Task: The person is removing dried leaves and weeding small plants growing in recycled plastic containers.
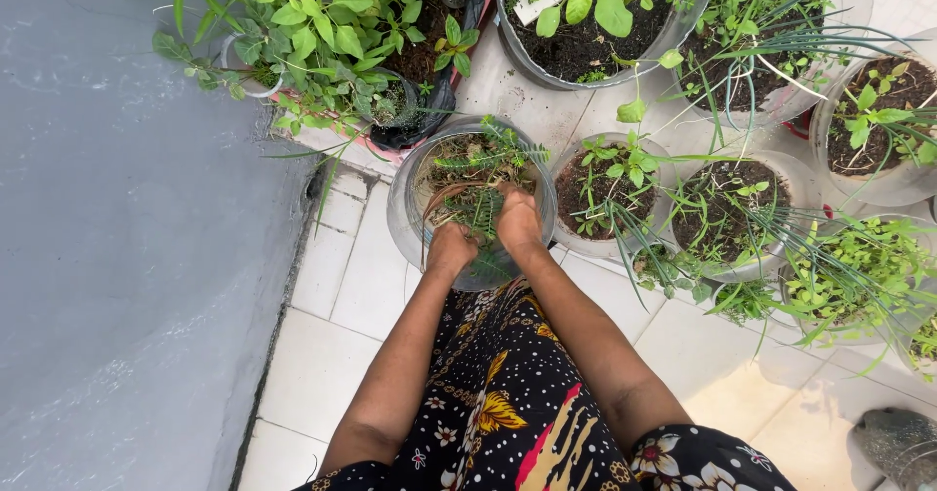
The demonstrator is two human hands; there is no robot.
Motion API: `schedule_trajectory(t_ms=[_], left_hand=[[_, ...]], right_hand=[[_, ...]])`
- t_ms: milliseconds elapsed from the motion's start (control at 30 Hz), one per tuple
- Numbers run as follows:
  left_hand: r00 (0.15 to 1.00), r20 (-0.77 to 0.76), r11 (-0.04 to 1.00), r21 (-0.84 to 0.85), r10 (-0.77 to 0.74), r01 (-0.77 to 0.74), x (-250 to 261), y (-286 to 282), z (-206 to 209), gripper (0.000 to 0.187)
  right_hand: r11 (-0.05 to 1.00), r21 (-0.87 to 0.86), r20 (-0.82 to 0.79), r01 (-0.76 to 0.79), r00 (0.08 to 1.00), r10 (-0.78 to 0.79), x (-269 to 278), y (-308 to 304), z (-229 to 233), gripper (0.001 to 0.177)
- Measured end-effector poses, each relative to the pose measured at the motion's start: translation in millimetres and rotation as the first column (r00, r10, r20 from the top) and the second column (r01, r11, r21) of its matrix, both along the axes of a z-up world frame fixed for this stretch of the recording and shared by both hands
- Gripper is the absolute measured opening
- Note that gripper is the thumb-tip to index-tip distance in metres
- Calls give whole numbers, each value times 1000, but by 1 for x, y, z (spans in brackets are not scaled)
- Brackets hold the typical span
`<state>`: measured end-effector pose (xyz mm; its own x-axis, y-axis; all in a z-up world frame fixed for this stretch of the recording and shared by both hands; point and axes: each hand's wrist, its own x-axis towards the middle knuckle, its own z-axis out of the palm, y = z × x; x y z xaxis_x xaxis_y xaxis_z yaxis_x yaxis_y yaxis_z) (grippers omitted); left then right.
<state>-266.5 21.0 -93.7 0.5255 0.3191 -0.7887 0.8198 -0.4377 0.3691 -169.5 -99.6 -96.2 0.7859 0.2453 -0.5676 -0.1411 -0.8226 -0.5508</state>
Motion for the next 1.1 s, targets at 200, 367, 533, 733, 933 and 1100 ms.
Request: schedule_trajectory(t_ms=[200, 367, 533, 733, 933, 1100], left_hand=[[855, -126, 824, -227, 503, -518, -4, 4, -33, 18], [893, 9, 888, -111, 450, -446, 10, 4, -15, 32], [962, 189, 964, 143, 196, -224, 25, 1, 12, 46], [996, 86, 945, 327, -16, -13, 45, 0, 60, 54], [949, 296, 912, 411, -112, -20, 58, 2, 76, 40], [852, 522, 950, 285, -41, -129, 61, -1, 68, 26]], right_hand=[[996, 94, 71, 4, 997, -11, -7, -5, -13, 41], [993, 114, 46, 40, 998, -46, -3, -3, 3, 41], [987, 146, 98, 66, 992, -81, -4, -6, 2, 42], [964, 184, 21, 194, 979, -201, 2, -12, 17, 38], [908, 270, -38, 320, 946, -322, 4, -15, 28, 35], [864, 354, -71, 358, 931, -357, 3, -15, 31, 34]])
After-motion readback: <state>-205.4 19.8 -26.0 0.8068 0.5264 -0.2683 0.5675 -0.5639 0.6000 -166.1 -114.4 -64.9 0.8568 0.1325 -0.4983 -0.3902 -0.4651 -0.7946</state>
